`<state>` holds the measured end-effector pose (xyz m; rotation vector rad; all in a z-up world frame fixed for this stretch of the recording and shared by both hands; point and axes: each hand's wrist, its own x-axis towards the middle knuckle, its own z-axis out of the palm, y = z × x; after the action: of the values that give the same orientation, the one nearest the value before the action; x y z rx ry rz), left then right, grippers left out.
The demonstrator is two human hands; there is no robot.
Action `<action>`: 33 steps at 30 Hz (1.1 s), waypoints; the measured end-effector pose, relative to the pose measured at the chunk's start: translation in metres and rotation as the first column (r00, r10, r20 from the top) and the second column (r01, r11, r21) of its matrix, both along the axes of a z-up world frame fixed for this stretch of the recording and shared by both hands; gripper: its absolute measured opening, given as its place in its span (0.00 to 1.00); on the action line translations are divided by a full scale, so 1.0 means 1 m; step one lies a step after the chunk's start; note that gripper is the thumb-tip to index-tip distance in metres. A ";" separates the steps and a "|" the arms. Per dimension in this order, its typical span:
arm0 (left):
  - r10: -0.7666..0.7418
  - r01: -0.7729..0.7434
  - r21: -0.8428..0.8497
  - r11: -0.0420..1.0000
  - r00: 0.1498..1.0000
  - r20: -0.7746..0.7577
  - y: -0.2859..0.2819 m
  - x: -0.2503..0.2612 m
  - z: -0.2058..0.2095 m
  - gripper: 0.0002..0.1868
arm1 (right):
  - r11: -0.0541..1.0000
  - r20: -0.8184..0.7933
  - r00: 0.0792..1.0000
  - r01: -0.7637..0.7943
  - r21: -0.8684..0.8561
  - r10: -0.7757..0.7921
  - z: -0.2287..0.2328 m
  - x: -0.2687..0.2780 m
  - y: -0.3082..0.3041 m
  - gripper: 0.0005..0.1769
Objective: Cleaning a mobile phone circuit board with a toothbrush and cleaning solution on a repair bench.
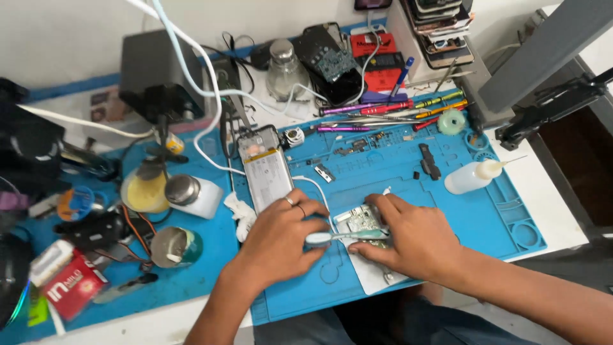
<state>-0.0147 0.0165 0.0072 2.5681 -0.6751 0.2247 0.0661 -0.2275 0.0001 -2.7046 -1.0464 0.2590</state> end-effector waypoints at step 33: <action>-0.075 0.090 0.158 0.983 0.992 -0.097 -0.016 0.007 -0.011 0.17 | 0.983 -0.026 0.985 0.171 -0.063 -0.173 0.056 -0.006 -0.050 0.33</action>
<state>-0.0073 0.0002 -0.0038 2.6778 -0.7927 0.0265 0.0602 -0.2771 0.0565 -2.8140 -0.8016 0.3049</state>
